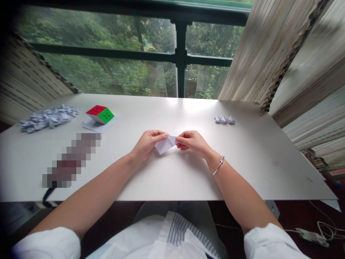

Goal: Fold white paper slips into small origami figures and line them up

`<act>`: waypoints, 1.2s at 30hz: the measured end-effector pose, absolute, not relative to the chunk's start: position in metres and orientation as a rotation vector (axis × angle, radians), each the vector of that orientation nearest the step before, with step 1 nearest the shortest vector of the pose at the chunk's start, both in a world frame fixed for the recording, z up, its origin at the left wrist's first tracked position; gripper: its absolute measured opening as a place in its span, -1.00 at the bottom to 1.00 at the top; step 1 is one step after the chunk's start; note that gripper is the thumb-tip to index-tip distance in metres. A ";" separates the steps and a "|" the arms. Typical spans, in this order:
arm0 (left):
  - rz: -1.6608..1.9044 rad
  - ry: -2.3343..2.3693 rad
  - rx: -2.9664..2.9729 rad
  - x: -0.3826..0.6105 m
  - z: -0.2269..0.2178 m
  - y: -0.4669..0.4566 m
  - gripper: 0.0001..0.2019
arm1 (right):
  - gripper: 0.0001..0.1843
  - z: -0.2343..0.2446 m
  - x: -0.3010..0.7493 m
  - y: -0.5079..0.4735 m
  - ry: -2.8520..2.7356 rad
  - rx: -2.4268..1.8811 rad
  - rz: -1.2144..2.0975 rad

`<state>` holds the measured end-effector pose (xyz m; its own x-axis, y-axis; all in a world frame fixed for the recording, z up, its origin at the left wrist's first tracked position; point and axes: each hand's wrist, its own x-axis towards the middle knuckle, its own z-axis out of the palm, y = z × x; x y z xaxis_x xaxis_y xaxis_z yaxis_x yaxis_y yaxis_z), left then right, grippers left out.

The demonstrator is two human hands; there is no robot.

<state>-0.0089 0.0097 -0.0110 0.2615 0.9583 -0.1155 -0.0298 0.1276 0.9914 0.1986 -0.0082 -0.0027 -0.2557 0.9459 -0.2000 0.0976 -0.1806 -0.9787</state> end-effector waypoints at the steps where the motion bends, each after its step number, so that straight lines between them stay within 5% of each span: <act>1: 0.941 1.039 1.205 -0.009 -0.011 0.010 -0.67 | -0.63 -0.003 0.199 -0.008 -1.358 -1.276 1.496; 27: 0.773 0.992 1.185 -0.006 -0.010 0.007 -0.78 | -0.65 -0.002 0.199 -0.006 -1.277 -1.163 1.373; 36: 0.892 0.944 1.047 -0.005 -0.010 0.007 -0.54 | -0.67 -0.001 0.204 -0.004 -1.192 -1.036 1.458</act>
